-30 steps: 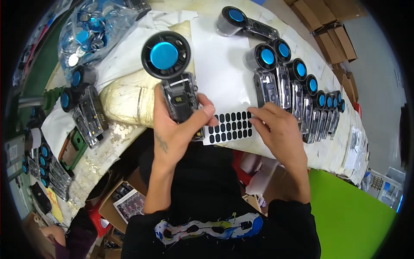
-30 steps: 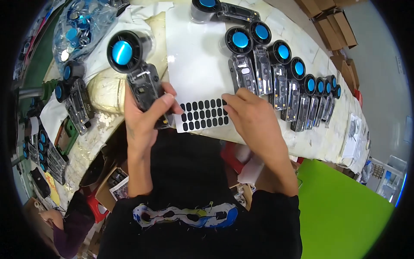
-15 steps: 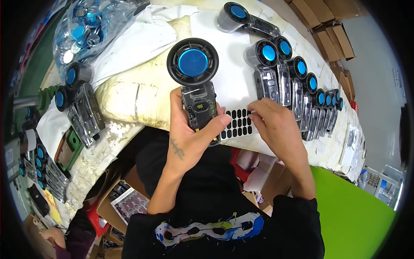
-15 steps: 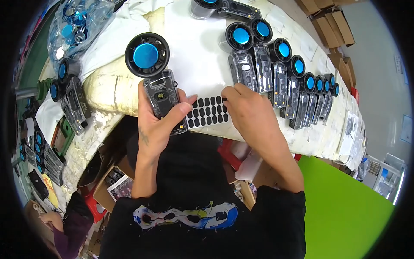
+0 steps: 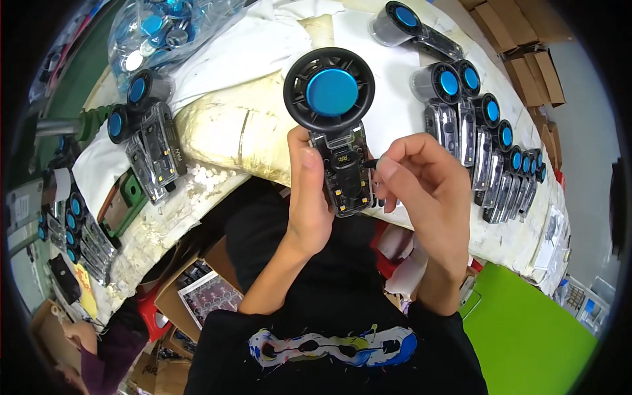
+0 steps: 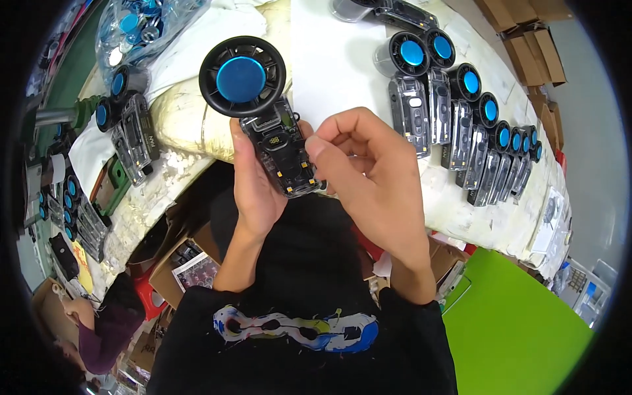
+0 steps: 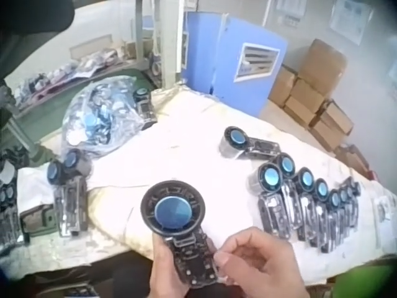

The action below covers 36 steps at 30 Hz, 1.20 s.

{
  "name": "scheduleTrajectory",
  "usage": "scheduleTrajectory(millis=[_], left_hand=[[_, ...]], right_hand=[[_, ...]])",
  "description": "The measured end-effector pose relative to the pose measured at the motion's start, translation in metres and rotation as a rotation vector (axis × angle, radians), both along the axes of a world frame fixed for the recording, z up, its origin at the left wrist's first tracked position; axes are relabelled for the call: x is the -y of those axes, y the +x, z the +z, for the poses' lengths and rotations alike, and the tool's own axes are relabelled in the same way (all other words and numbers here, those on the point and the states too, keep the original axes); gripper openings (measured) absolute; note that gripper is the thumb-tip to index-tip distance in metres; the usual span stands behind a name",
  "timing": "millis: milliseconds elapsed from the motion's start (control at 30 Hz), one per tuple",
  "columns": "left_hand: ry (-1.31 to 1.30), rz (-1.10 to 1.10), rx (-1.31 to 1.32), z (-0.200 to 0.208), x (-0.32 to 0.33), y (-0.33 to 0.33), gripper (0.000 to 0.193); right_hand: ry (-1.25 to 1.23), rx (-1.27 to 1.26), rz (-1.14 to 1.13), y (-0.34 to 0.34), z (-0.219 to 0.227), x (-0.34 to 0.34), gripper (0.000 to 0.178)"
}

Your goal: The person assembles and applies identification stickers to handheld electronic fans at a factory assembly station. The stickers are applied using a manual press machine.

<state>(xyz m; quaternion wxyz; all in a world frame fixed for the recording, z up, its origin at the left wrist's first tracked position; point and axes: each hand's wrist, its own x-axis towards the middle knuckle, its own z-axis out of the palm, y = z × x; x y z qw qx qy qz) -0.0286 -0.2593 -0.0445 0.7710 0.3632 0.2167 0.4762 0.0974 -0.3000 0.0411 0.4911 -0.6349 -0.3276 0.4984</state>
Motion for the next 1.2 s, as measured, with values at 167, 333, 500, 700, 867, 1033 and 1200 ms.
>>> scheduleTrajectory(millis=[167,333,500,700,867,1033,1200], left_hand=[[-0.010,0.039,-0.084,0.009,0.002,-0.002,0.050],[0.077,0.081,-0.145,0.010,0.001,-0.005,0.051],[0.014,0.137,-0.143,0.020,0.000,-0.002,0.058],[0.133,0.145,-0.177,0.014,0.001,-0.002,0.053],[0.136,0.153,-0.204,0.008,0.003,-0.005,0.053],[0.109,0.186,-0.232,0.016,0.005,-0.002,0.053],[0.126,0.191,-0.218,0.018,0.005,-0.003,0.052]], right_hand=[[0.016,0.052,0.057,-0.006,0.002,-0.007,0.009],[0.052,0.230,0.095,-0.011,0.007,-0.012,0.010],[0.031,0.284,0.106,-0.014,0.011,-0.014,0.008],[0.033,0.309,0.098,-0.016,0.011,-0.015,0.007],[0.073,0.310,0.056,-0.024,0.006,-0.013,0.006],[0.142,0.352,0.005,-0.026,-0.001,-0.011,0.009],[0.181,0.359,-0.012,-0.029,-0.002,-0.011,0.011]])
